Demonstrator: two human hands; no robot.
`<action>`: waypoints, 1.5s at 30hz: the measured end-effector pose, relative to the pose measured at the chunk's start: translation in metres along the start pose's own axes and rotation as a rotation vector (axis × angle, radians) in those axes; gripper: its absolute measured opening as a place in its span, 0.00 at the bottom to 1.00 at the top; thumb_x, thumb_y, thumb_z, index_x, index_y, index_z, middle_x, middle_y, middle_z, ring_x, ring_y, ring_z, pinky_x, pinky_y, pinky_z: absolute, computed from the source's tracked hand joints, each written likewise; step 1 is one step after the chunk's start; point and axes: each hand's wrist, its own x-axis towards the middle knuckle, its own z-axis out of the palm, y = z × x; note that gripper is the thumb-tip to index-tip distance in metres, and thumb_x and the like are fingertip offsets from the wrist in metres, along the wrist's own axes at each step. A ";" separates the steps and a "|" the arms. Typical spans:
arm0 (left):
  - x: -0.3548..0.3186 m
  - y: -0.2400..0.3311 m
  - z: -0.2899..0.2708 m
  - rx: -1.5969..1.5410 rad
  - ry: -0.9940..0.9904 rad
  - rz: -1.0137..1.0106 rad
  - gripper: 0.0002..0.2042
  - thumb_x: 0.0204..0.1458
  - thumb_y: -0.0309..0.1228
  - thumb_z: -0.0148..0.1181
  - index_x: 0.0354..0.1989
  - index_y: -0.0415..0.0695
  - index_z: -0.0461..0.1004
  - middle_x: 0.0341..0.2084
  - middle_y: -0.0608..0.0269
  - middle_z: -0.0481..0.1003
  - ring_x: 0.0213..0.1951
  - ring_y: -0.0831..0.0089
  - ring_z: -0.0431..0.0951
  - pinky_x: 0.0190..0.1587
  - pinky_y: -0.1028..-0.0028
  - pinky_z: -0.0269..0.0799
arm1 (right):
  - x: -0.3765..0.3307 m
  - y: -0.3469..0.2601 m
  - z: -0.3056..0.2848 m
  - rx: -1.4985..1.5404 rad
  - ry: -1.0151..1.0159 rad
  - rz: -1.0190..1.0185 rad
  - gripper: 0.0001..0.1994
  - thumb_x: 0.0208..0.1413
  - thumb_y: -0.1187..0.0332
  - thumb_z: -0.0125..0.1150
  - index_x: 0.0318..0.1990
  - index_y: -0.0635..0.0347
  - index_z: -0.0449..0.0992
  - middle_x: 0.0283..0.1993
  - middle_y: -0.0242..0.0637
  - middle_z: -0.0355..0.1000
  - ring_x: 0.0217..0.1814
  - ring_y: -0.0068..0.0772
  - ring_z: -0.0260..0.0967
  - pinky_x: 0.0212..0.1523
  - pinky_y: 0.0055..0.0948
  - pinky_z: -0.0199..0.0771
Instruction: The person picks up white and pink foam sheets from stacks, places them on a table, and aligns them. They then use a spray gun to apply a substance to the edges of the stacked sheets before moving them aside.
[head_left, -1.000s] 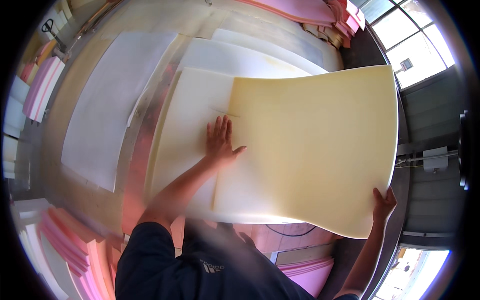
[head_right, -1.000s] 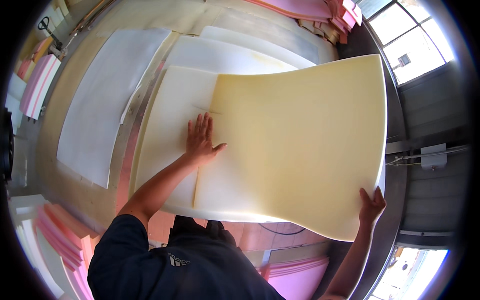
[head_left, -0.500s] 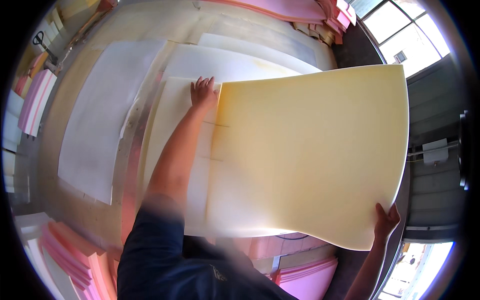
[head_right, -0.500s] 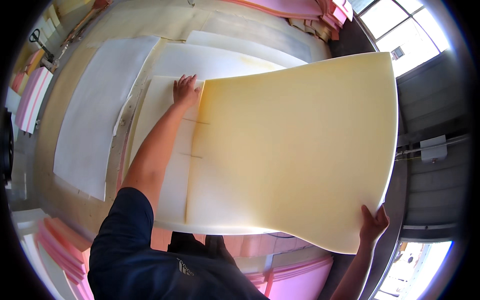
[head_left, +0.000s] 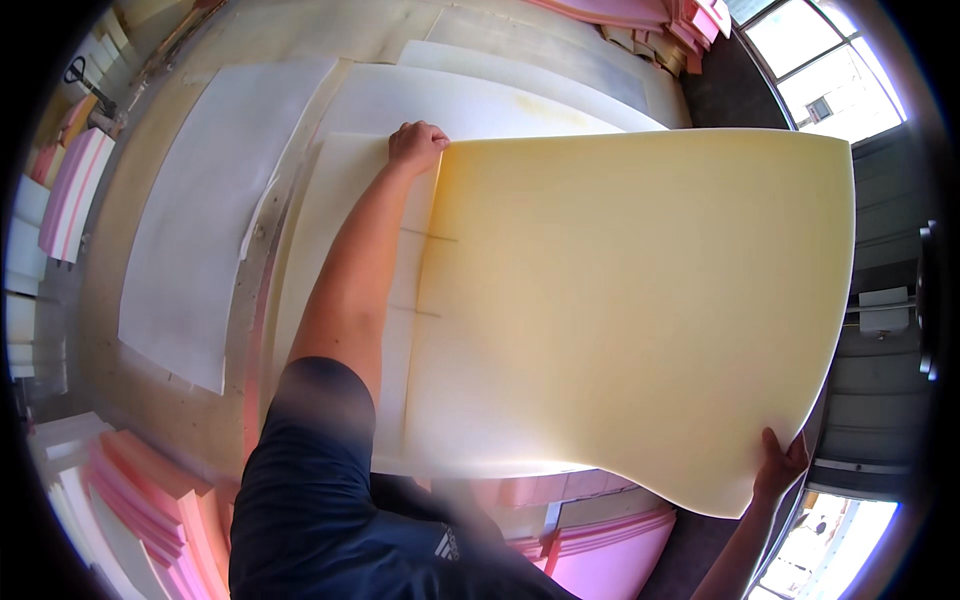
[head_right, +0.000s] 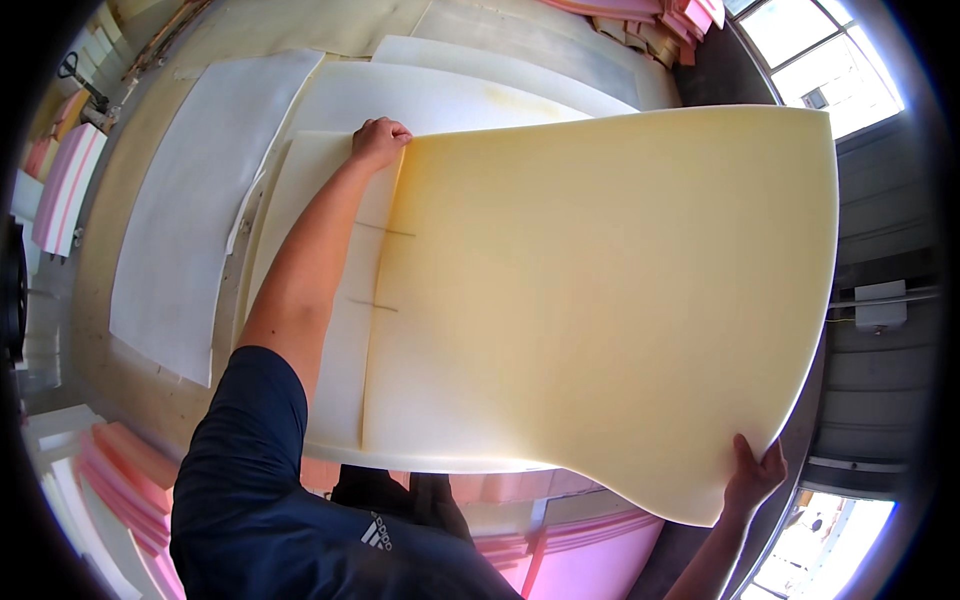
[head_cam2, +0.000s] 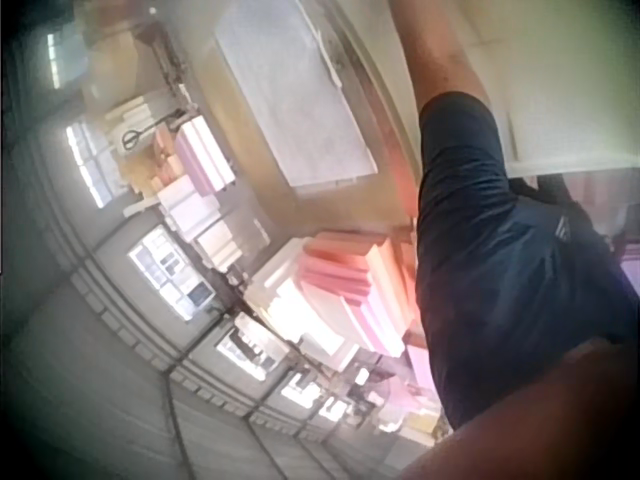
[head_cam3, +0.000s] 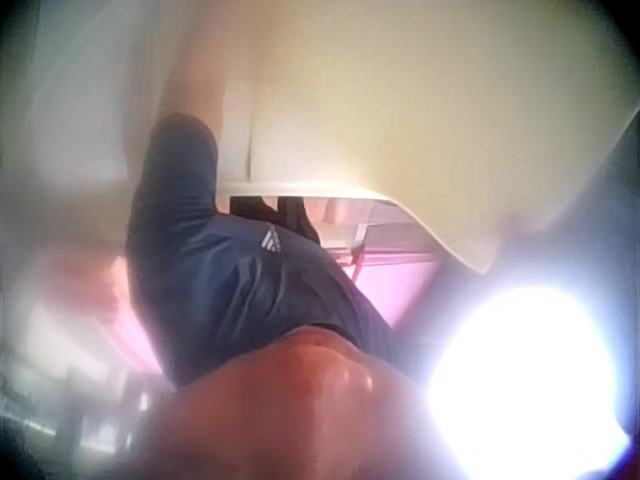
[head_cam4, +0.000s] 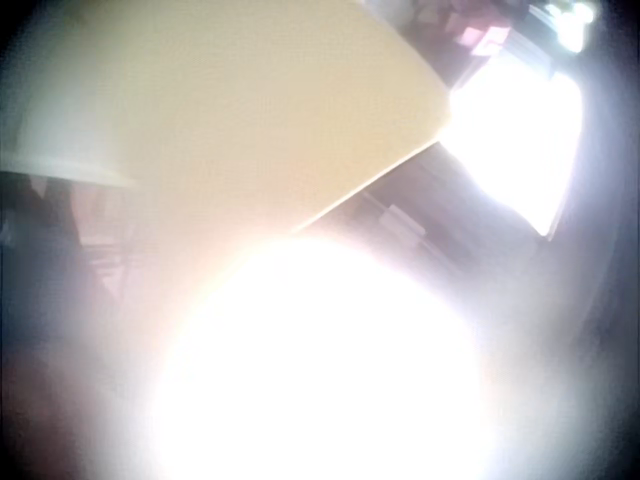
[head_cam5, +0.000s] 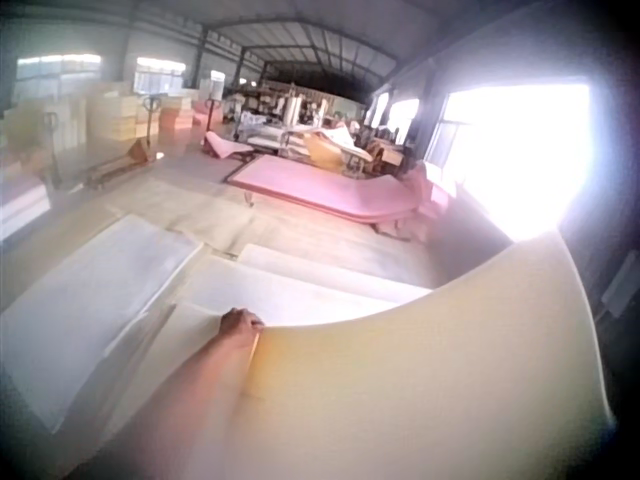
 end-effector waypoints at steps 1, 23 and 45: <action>0.000 -0.001 0.000 -0.003 0.009 -0.007 0.08 0.53 0.40 0.60 0.35 0.57 0.84 0.43 0.66 0.78 0.49 0.61 0.74 0.56 0.63 0.68 | 0.000 -0.002 0.002 0.011 0.006 -0.013 0.15 0.48 0.78 0.65 0.46 0.67 0.78 0.35 0.32 0.77 0.35 0.23 0.72 0.40 0.24 0.72; -0.007 0.001 0.003 0.100 0.132 0.041 0.07 0.49 0.37 0.62 0.25 0.50 0.82 0.37 0.65 0.78 0.46 0.63 0.76 0.49 0.61 0.73 | 0.029 -0.059 0.045 0.003 -0.166 -0.033 0.11 0.46 0.77 0.65 0.39 0.67 0.78 0.29 0.32 0.77 0.30 0.20 0.71 0.32 0.24 0.71; -0.089 0.028 -0.011 0.483 -0.150 0.160 0.46 0.56 0.68 0.36 0.73 0.44 0.41 0.74 0.58 0.40 0.75 0.66 0.35 0.73 0.56 0.27 | 0.030 -0.070 0.037 -0.058 -0.237 -0.051 0.14 0.46 0.76 0.64 0.43 0.67 0.77 0.29 0.34 0.78 0.30 0.20 0.73 0.34 0.24 0.73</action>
